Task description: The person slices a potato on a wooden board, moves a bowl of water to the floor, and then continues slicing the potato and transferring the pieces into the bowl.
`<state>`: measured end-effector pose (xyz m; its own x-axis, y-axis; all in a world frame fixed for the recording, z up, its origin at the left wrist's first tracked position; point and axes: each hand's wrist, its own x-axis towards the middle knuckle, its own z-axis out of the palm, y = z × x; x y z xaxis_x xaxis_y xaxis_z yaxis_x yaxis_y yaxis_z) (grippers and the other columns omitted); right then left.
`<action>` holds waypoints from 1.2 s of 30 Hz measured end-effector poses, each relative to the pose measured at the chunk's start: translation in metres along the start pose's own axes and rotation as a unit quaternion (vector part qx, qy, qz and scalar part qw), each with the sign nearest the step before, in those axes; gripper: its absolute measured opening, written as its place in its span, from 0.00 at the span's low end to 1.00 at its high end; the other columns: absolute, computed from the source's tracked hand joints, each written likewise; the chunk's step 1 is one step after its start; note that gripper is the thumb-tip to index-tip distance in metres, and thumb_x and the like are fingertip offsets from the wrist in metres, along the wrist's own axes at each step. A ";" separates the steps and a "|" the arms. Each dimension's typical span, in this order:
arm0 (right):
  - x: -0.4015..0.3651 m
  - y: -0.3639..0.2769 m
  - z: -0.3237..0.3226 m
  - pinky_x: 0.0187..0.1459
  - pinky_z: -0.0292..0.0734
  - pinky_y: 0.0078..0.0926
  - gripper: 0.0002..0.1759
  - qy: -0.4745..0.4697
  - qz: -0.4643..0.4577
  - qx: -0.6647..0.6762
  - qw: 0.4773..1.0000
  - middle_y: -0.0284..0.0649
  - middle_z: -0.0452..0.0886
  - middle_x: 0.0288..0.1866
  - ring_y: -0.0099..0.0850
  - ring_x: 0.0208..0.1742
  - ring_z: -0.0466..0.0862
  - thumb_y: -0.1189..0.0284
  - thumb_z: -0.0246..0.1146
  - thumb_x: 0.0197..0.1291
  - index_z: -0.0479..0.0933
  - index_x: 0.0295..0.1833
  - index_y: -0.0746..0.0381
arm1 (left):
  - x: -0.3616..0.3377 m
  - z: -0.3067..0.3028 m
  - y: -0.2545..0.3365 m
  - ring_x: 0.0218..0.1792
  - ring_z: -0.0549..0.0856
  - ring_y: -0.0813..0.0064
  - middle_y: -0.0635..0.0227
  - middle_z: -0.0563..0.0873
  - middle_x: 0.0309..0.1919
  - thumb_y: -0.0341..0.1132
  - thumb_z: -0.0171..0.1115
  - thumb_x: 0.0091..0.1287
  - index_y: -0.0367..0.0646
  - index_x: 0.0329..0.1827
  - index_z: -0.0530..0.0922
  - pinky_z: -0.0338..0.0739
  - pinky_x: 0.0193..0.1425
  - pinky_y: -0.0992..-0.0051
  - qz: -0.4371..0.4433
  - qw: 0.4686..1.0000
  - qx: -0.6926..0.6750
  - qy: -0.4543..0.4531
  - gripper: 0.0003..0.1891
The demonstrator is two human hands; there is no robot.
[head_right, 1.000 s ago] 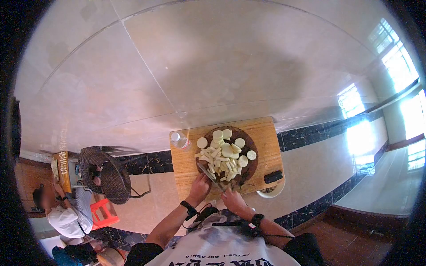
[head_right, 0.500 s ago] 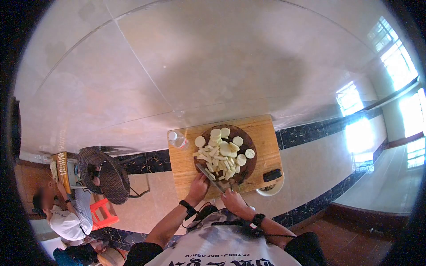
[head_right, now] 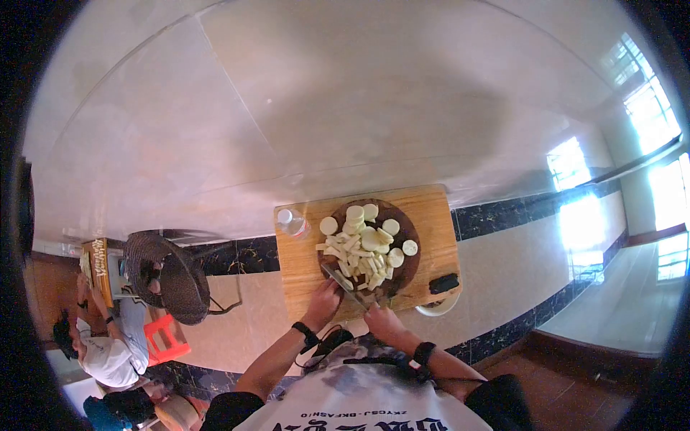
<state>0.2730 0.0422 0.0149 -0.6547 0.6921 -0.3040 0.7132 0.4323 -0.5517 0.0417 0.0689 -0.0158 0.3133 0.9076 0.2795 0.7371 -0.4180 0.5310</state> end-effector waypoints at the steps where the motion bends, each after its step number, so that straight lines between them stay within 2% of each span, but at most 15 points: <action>1: 0.003 0.002 -0.001 0.36 0.76 0.65 0.18 0.000 -0.011 -0.001 1.000 0.68 0.79 0.28 0.70 0.35 0.81 0.64 0.59 0.71 0.70 0.46 0.72 | -0.002 0.001 -0.002 0.58 0.81 0.55 0.55 0.83 0.51 0.30 0.60 0.60 0.32 0.41 0.84 0.80 0.60 0.60 0.005 1.000 0.013 -0.015 0.11; 2: 0.007 0.004 -0.003 0.36 0.76 0.64 0.18 0.000 -0.023 -0.003 1.000 0.67 0.79 0.29 0.69 0.35 0.82 0.65 0.59 0.71 0.70 0.46 0.72 | -0.004 0.002 -0.004 0.58 0.81 0.55 0.55 0.83 0.51 0.30 0.60 0.59 0.32 0.40 0.84 0.80 0.60 0.60 0.011 0.999 0.025 -0.029 0.11; 4: 0.021 0.000 -0.010 0.37 0.77 0.64 0.17 0.032 0.026 0.064 0.997 0.68 0.80 0.29 0.70 0.36 0.82 0.65 0.59 0.71 0.71 0.46 0.72 | -0.005 0.004 -0.007 0.58 0.82 0.54 0.54 0.83 0.51 0.30 0.60 0.57 0.33 0.37 0.84 0.80 0.59 0.60 0.015 0.999 0.031 -0.036 0.10; 8: 0.037 -0.010 -0.004 0.39 0.77 0.65 0.18 0.058 0.170 0.157 0.971 0.69 0.81 0.31 0.71 0.38 0.82 0.63 0.58 0.71 0.71 0.47 0.71 | -0.005 0.003 -0.004 0.58 0.81 0.54 0.54 0.83 0.52 0.31 0.60 0.56 0.33 0.34 0.83 0.80 0.59 0.60 0.013 0.999 0.030 -0.022 0.09; 14: 0.025 -0.017 -0.006 0.41 0.77 0.66 0.21 0.064 0.223 0.151 0.961 0.69 0.81 0.32 0.73 0.38 0.81 0.59 0.59 0.71 0.71 0.46 0.71 | -0.006 0.002 -0.005 0.59 0.80 0.53 0.52 0.82 0.53 0.31 0.59 0.57 0.34 0.35 0.83 0.80 0.61 0.61 0.001 0.998 0.033 -0.047 0.09; 17: 0.011 -0.019 -0.007 0.42 0.77 0.65 0.23 0.097 0.208 0.156 0.961 0.69 0.81 0.32 0.73 0.39 0.81 0.58 0.60 0.71 0.72 0.45 0.72 | -0.005 0.004 -0.006 0.59 0.80 0.54 0.52 0.82 0.52 0.31 0.60 0.57 0.34 0.37 0.83 0.80 0.62 0.61 0.006 0.998 0.040 -0.054 0.10; 21: 0.008 -0.017 -0.008 0.42 0.78 0.64 0.24 0.074 0.229 0.154 0.958 0.69 0.81 0.33 0.72 0.39 0.82 0.57 0.60 0.72 0.73 0.43 0.73 | -0.004 0.004 -0.006 0.58 0.80 0.55 0.54 0.82 0.50 0.31 0.60 0.58 0.34 0.40 0.83 0.78 0.62 0.62 0.032 0.998 0.051 -0.007 0.11; 27: 0.009 -0.034 -0.015 0.40 0.77 0.64 0.24 0.080 0.201 0.163 0.962 0.69 0.81 0.30 0.70 0.37 0.82 0.57 0.58 0.73 0.73 0.40 0.72 | -0.007 0.003 -0.005 0.56 0.80 0.55 0.55 0.82 0.48 0.30 0.61 0.59 0.34 0.42 0.83 0.79 0.61 0.61 -0.008 0.999 0.026 -0.031 0.11; 33: 0.007 -0.038 -0.016 0.39 0.76 0.64 0.25 0.069 0.185 0.160 0.967 0.68 0.80 0.27 0.70 0.35 0.82 0.57 0.58 0.74 0.73 0.39 0.72 | -0.011 0.006 -0.008 0.58 0.80 0.55 0.55 0.83 0.51 0.30 0.61 0.60 0.33 0.41 0.84 0.79 0.64 0.61 0.003 0.999 0.035 -0.012 0.11; 36: 0.004 -0.042 -0.021 0.38 0.76 0.65 0.25 0.079 0.167 0.156 0.970 0.69 0.80 0.27 0.71 0.34 0.82 0.56 0.58 0.74 0.73 0.40 0.72 | -0.011 0.005 -0.008 0.60 0.80 0.55 0.55 0.83 0.53 0.30 0.60 0.61 0.33 0.43 0.84 0.78 0.65 0.61 0.006 0.999 0.042 -0.032 0.12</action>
<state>0.2458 0.0388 0.0532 -0.3355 0.8537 -0.3983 0.7528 -0.0111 -0.6581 0.0358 0.0624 -0.0269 0.3577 0.9047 0.2315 0.7802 -0.4258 0.4582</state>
